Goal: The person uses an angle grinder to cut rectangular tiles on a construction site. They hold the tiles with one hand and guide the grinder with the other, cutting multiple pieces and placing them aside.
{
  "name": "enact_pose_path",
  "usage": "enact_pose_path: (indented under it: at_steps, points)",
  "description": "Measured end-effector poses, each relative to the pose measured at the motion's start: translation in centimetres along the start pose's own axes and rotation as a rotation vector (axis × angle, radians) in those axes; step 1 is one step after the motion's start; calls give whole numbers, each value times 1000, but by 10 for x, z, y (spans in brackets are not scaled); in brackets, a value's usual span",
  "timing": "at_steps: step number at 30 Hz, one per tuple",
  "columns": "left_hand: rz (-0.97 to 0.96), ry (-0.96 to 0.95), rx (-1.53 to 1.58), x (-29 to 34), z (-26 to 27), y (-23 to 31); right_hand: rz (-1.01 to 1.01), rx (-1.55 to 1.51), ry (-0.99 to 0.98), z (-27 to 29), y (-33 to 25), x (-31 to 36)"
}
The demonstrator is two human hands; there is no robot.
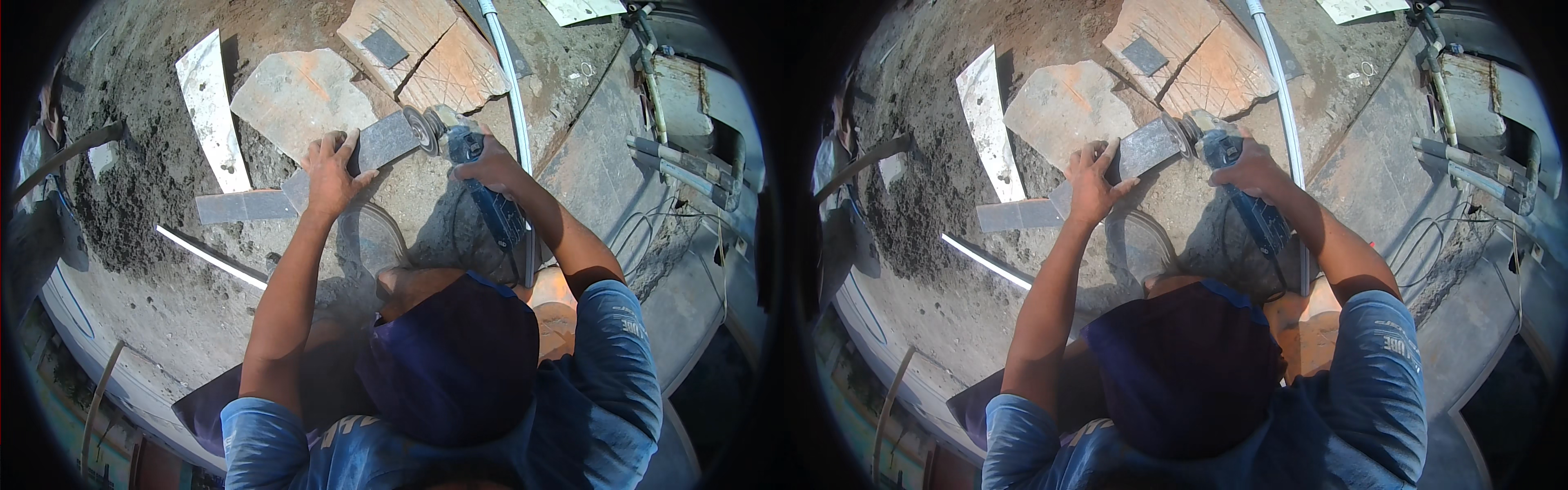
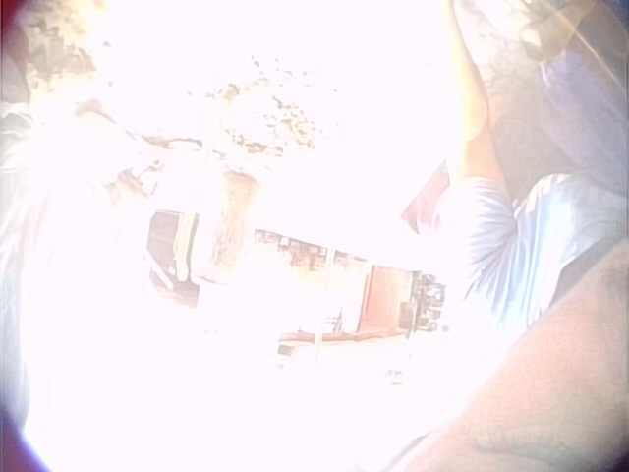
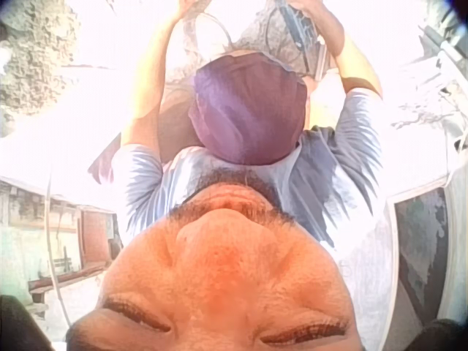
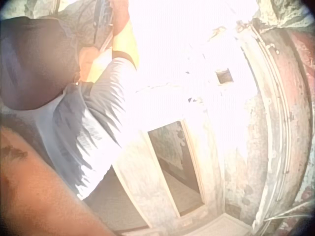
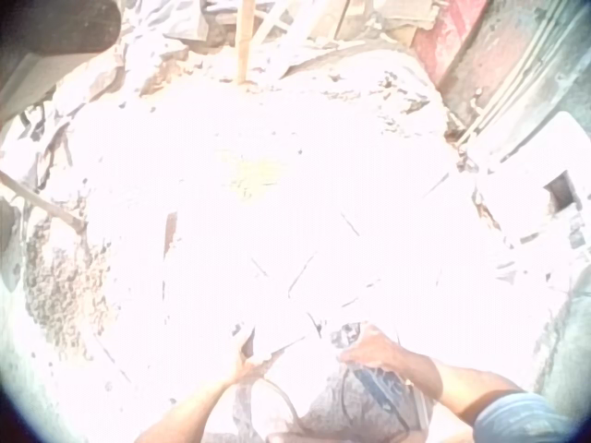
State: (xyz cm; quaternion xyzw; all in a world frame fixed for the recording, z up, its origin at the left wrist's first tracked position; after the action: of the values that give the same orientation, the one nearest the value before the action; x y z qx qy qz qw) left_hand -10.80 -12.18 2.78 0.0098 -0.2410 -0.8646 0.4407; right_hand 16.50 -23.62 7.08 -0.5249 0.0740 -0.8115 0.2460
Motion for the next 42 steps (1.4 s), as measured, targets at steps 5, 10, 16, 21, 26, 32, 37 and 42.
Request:
enact_pose_path:
  at_steps: [5,10,16,21,26,32,37,42]
  points:
    - [0,1,3,0,0,1,18,-21,-3,-1,4,-5]
    - [0,-4,2,-1,3,2,40,-44,3,0,3,-8]
    - [0,4,5,0,3,1,59,-32,6,1,-2,-10]
    - [-7,6,3,0,3,1,71,-35,4,2,-4,-11]
    - [-2,6,-2,-1,4,2,58,-150,14,9,-12,1]
    - [323,111,18,1,5,5,58,-504,25,27,-11,36]
    - [607,203,121,-10,5,36,66,-446,129,31,-5,55]
    - [577,300,81,-6,-12,51,35,-590,76,22,4,66]
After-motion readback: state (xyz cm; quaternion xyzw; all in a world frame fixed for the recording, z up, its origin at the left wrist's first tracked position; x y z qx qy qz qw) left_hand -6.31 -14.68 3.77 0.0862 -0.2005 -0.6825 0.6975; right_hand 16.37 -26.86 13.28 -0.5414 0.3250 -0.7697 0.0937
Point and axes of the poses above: each hand's wrist, its own x-axis away from the middle knuckle, its own z-axis out of the back of the hand, y = z × x, the point moved 5 cm from there along -x, towards the middle knuckle, and after that the axes turned 9 degrees about -x, right-handed, at the moved point
